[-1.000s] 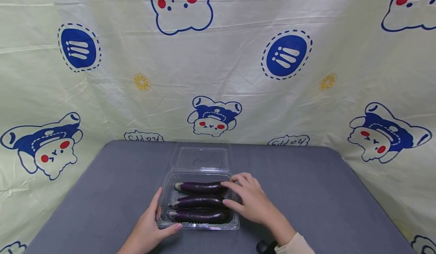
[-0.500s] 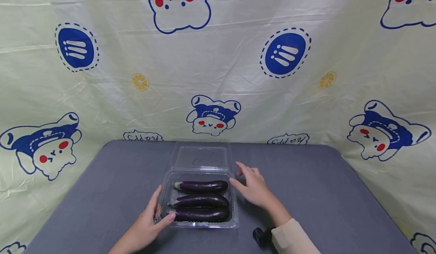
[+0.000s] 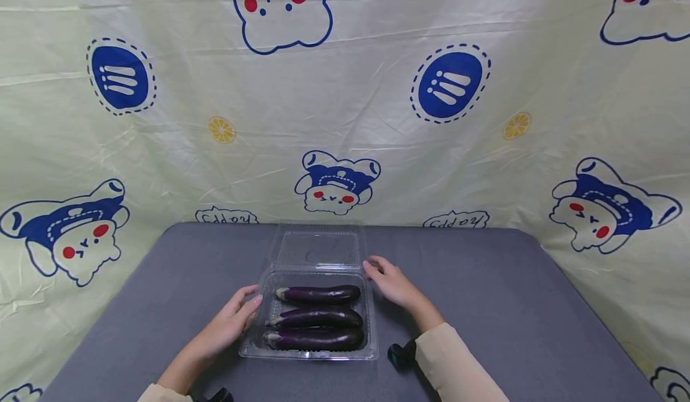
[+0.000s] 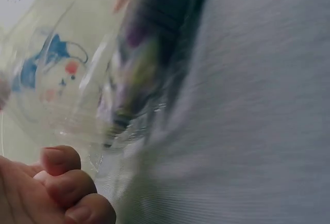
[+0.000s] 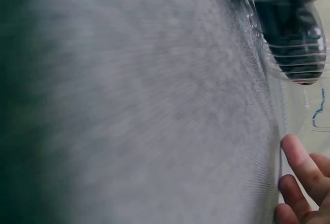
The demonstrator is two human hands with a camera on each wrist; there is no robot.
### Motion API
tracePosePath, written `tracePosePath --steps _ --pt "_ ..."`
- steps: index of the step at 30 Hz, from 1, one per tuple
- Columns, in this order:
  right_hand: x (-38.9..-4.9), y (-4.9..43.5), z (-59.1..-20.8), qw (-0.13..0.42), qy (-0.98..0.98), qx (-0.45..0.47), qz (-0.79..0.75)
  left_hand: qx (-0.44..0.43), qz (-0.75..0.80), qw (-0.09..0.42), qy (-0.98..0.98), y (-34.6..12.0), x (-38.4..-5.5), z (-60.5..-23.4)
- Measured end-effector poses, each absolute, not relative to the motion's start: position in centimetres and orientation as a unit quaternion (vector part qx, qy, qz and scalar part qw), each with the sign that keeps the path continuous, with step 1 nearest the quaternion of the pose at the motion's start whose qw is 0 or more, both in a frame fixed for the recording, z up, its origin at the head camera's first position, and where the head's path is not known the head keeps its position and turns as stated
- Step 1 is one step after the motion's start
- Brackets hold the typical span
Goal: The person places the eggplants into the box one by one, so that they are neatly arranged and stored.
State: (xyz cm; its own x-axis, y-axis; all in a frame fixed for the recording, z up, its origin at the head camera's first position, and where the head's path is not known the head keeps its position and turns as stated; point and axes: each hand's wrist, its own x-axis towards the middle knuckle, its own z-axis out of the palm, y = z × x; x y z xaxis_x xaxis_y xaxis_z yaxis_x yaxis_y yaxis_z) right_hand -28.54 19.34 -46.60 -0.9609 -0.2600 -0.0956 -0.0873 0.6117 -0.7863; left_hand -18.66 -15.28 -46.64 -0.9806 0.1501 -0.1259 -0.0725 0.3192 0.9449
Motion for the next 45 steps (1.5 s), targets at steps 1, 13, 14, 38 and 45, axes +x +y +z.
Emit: tracePosePath --steps 1,13,14,38,45 --pt "-28.7 19.3 -46.6 0.1 0.89 -0.091 -0.435 0.015 0.588 0.096 0.803 -15.4 -19.2 -46.6" --pt "-29.7 18.2 -46.9 0.102 0.88 -0.089 -0.456 -0.009 0.6 0.123 0.791 -16.3 -25.1 -46.3" --pt "-29.8 18.1 -47.0 0.101 0.88 -0.091 -0.456 -0.007 0.598 0.123 0.792 -16.3 -25.5 -46.4" --pt "-29.7 17.9 -46.5 0.043 0.851 -0.153 -0.501 0.039 0.543 -0.05 0.837 -15.0 -27.5 -46.2" --pt "-29.8 18.4 -46.3 0.039 0.841 -0.189 -0.506 0.06 0.524 -0.087 0.845 -15.3 -27.5 -45.6"
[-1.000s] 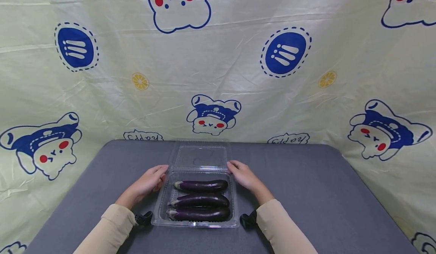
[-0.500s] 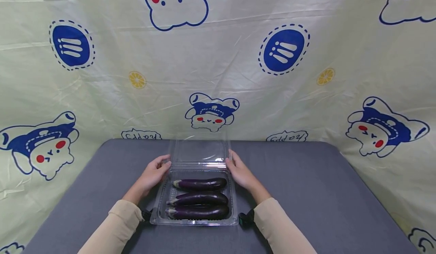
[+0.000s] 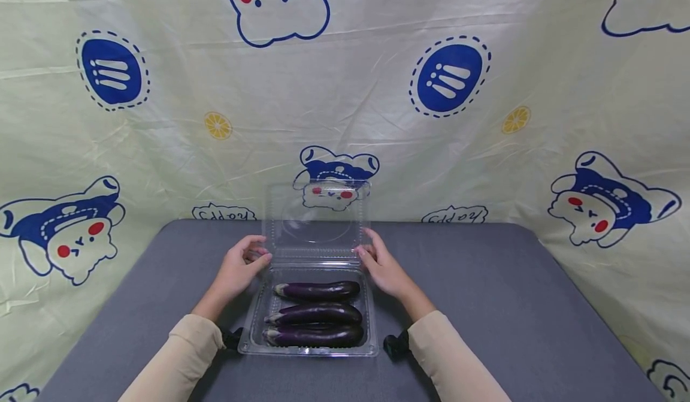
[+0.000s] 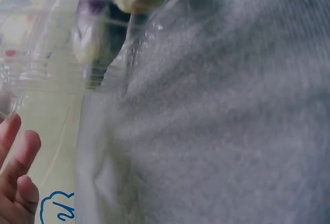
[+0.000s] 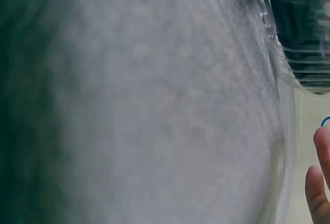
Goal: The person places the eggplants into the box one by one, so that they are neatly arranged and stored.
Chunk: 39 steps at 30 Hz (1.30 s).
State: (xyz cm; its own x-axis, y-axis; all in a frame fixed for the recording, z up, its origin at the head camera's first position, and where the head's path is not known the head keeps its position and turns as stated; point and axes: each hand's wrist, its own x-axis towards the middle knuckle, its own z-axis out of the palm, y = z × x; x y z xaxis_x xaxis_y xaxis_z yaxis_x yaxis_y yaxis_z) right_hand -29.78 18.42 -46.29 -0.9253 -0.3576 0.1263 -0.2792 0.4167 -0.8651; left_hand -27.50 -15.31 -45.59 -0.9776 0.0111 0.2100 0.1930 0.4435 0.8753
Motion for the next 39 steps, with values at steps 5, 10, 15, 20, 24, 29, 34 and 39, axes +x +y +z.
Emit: tracePosePath --steps 5,10,15,20,24,29,34,39 --pt "-29.6 18.7 -45.8 0.035 0.833 -0.211 -0.51 -0.067 -0.512 0.1 -0.85 -15.5 -27.2 -45.3" --pt "-29.2 19.0 -45.7 0.02 0.835 -0.228 -0.5 -0.077 -0.491 0.106 -0.861 -15.8 -26.8 -45.5" --pt "-28.7 19.0 -45.6 0.015 0.829 -0.233 -0.508 -0.075 -0.484 0.105 -0.865 -16.1 -26.2 -45.4" --pt "-28.4 19.0 -45.4 0.014 0.824 -0.238 -0.515 -0.086 -0.474 0.109 -0.869 -16.4 -25.8 -45.3" --pt "-28.1 19.1 -45.4 0.01 0.83 -0.244 -0.501 -0.091 -0.465 0.109 -0.874 -16.7 -25.4 -45.2" --pt "-27.5 19.3 -44.8 0.028 0.825 -0.244 -0.509 -0.097 -0.454 0.102 -0.88 -17.0 -25.1 -44.9" --pt "-26.7 19.5 -43.8 0.031 0.835 -0.24 -0.494 -0.112 -0.449 0.11 -0.88 -17.1 -24.5 -43.9" --pt "-25.8 19.8 -42.8 0.02 0.864 -0.225 -0.45 -0.13 -0.444 0.117 -0.879 -17.3 -23.7 -42.6"
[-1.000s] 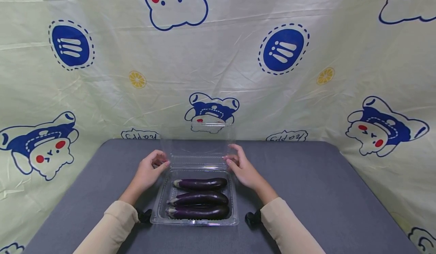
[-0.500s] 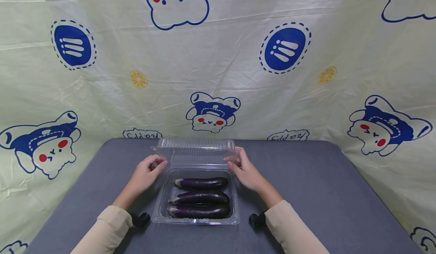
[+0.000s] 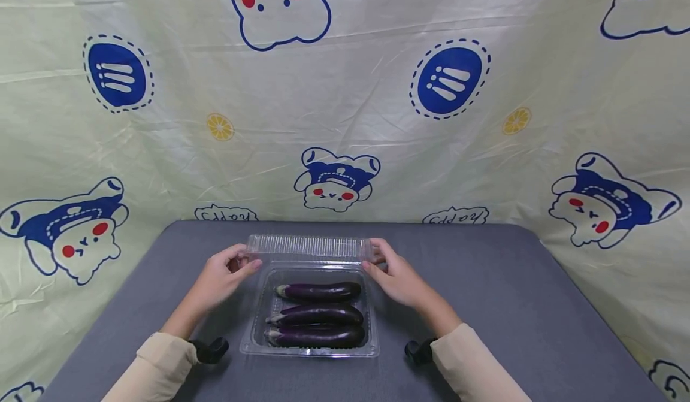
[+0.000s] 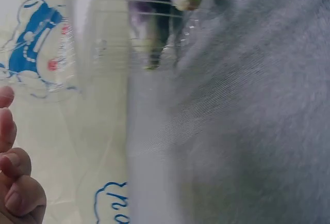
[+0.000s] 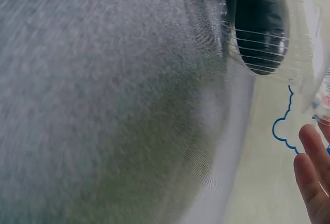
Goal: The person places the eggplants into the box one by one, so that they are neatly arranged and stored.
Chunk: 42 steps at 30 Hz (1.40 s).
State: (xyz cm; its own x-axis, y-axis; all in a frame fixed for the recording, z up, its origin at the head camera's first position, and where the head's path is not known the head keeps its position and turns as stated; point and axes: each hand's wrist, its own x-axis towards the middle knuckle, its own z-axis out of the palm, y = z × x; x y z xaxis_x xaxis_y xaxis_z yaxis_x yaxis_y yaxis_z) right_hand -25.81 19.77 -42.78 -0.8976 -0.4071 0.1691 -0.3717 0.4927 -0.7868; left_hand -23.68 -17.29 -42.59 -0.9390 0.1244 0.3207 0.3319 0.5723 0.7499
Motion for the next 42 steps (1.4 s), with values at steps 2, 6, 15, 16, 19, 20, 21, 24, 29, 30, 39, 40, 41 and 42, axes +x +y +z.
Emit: tracePosePath --steps 2,6,15,16,19,20,21,24,29,30,39,40,41,42 --pt "-25.4 19.9 -42.4 0.015 0.877 -0.218 -0.428 -0.133 -0.442 0.103 -0.881 -17.5 -23.1 -42.1" --pt "-24.5 20.2 -42.0 0.004 0.895 -0.219 -0.389 -0.147 -0.432 0.068 -0.887 -17.8 -22.1 -41.7" --pt "-22.0 21.2 -41.3 0.048 0.892 -0.246 -0.376 -0.187 -0.383 0.057 -0.903 -18.3 -19.9 -41.4" --pt "-21.8 21.4 -41.3 0.055 0.89 -0.25 -0.376 -0.186 -0.378 0.052 -0.905 -18.3 -19.6 -41.3" --pt "-21.1 21.9 -41.3 0.064 0.884 -0.269 -0.377 -0.186 -0.362 0.039 -0.913 -18.2 -19.0 -41.1" --pt "-20.9 22.0 -41.3 0.065 0.883 -0.273 -0.377 -0.186 -0.357 0.035 -0.915 -18.2 -18.8 -41.1" --pt "-20.8 22.1 -41.4 0.064 0.882 -0.277 -0.377 -0.188 -0.353 0.033 -0.916 -18.2 -18.6 -41.1" --pt "-20.3 22.3 -41.4 0.054 0.886 -0.284 -0.363 -0.198 -0.354 0.026 -0.914 -18.3 -18.1 -41.2" --pt "-19.7 22.2 -41.3 0.051 0.893 -0.281 -0.347 -0.228 -0.366 0.017 -0.902 -18.6 -17.3 -41.9" --pt "-19.6 22.2 -41.3 0.052 0.895 -0.278 -0.345 -0.233 -0.369 0.015 -0.9 -18.7 -17.2 -42.1" --pt "-18.1 22.4 -41.9 0.074 0.908 -0.25 -0.33 -0.245 -0.398 -0.003 -0.884 -18.9 -15.9 -43.4" --pt "-17.9 22.4 -42.0 0.078 0.909 -0.245 -0.327 -0.238 -0.398 -0.006 -0.886 -18.9 -15.7 -43.5" --pt "-17.7 22.5 -42.1 0.081 0.91 -0.243 -0.325 -0.228 -0.397 -0.012 -0.889 -18.9 -15.4 -43.5" --pt "-17.5 22.5 -42.1 0.086 0.911 -0.239 -0.324 -0.218 -0.398 -0.021 -0.891 -18.8 -15.2 -43.6"
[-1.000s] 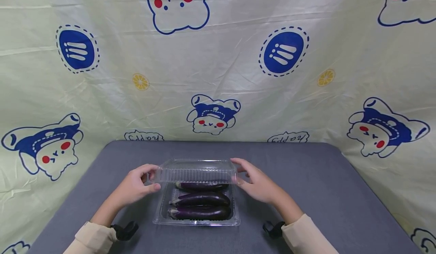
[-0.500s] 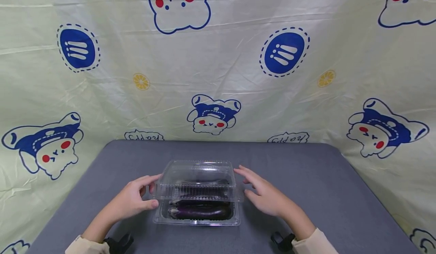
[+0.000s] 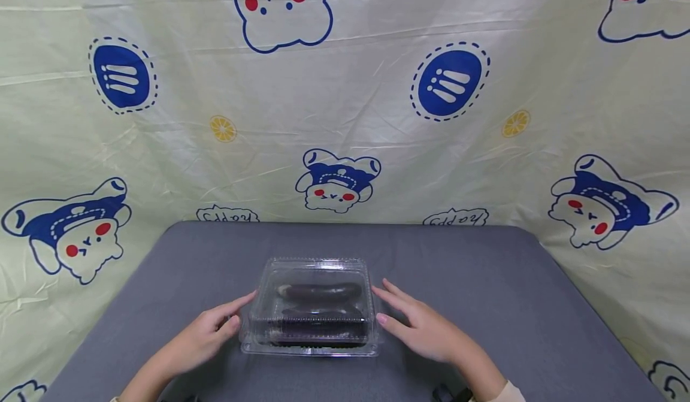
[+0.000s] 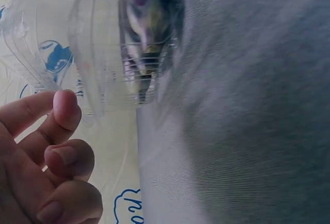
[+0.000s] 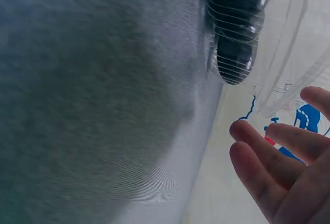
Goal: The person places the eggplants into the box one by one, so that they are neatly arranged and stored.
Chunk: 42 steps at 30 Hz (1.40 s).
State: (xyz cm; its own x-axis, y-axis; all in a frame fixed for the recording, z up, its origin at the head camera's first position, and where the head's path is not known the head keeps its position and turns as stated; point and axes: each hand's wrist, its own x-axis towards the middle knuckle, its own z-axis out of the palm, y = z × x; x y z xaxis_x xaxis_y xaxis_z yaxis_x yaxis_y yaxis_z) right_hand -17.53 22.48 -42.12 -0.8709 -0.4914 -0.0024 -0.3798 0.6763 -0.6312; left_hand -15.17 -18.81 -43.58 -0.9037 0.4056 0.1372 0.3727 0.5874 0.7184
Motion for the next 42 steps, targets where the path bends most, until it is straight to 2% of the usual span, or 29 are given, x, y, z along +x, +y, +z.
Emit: tracePosePath --steps 6,8,12,18,27,42 --pt "-16.5 22.5 -42.7 0.073 0.917 -0.242 -0.308 0.184 0.409 0.074 0.891 -18.7 -14.2 -43.9" --pt "-16.2 22.4 -43.0 0.061 0.914 -0.254 -0.312 0.194 0.421 0.086 0.882 -18.7 -14.1 -44.2" --pt "-16.0 22.3 -43.7 0.075 0.896 -0.264 -0.349 0.23 0.454 0.091 0.856 -18.5 -13.9 -45.0" --pt "-16.3 22.3 -44.9 0.134 0.842 -0.287 -0.438 0.226 0.503 0.094 0.828 -17.6 -13.8 -46.0" --pt "-16.6 22.0 -45.5 0.228 0.747 -0.282 -0.557 0.152 0.655 0.199 0.713 -16.6 -13.7 -46.0" --pt "-17.1 21.4 -46.2 0.266 0.694 -0.245 -0.622 0.104 0.697 0.178 0.687 -15.7 -13.9 -46.2"
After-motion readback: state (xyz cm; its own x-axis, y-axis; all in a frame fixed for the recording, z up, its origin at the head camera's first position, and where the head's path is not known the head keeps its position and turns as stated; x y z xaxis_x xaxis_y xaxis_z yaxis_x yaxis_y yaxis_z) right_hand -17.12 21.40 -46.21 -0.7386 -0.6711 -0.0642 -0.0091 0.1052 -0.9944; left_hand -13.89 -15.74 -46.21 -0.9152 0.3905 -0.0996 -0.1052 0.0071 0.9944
